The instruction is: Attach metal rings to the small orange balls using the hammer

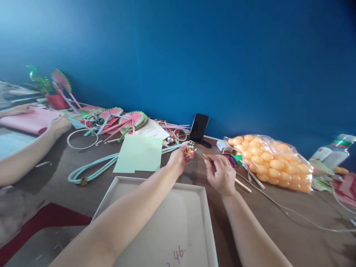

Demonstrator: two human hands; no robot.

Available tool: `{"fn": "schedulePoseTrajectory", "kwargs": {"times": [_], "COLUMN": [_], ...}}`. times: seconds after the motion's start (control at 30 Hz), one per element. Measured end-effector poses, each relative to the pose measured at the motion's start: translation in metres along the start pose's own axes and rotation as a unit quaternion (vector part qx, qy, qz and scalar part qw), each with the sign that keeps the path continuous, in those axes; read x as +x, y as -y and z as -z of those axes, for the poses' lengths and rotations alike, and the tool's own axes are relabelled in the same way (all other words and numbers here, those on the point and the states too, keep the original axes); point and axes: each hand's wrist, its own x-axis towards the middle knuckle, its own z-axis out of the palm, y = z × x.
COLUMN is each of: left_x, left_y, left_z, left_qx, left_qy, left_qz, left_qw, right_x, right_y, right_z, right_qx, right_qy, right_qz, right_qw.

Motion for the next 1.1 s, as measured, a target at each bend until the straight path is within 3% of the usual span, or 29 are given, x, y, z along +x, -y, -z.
{"fn": "schedulePoseTrajectory", "kwargs": {"times": [0.13,0.33,0.77,1.1], "left_x": [-0.001,0.005,0.001,0.011], "left_y": [0.0,0.002,0.0,0.003], "left_z": [0.001,0.002,0.0,0.008], "left_qx": [-0.006,-0.004,0.001,0.032], "left_qy": [0.007,-0.004,0.009,-0.007], "left_qz": [-0.004,-0.007,-0.008,-0.032], "left_qw": [1.0,1.0,1.0,0.999], "right_x": [0.0,0.0,0.0,0.001], "right_y": [0.0,0.0,0.0,-0.007], "right_z": [0.001,0.0,0.0,0.001], "right_qx": [0.001,-0.007,0.004,-0.1], "right_qy": [-0.033,0.006,-0.009,0.022], "right_qz": [0.006,0.004,-0.013,-0.081], "right_qw": [0.999,1.0,1.0,0.991]}}
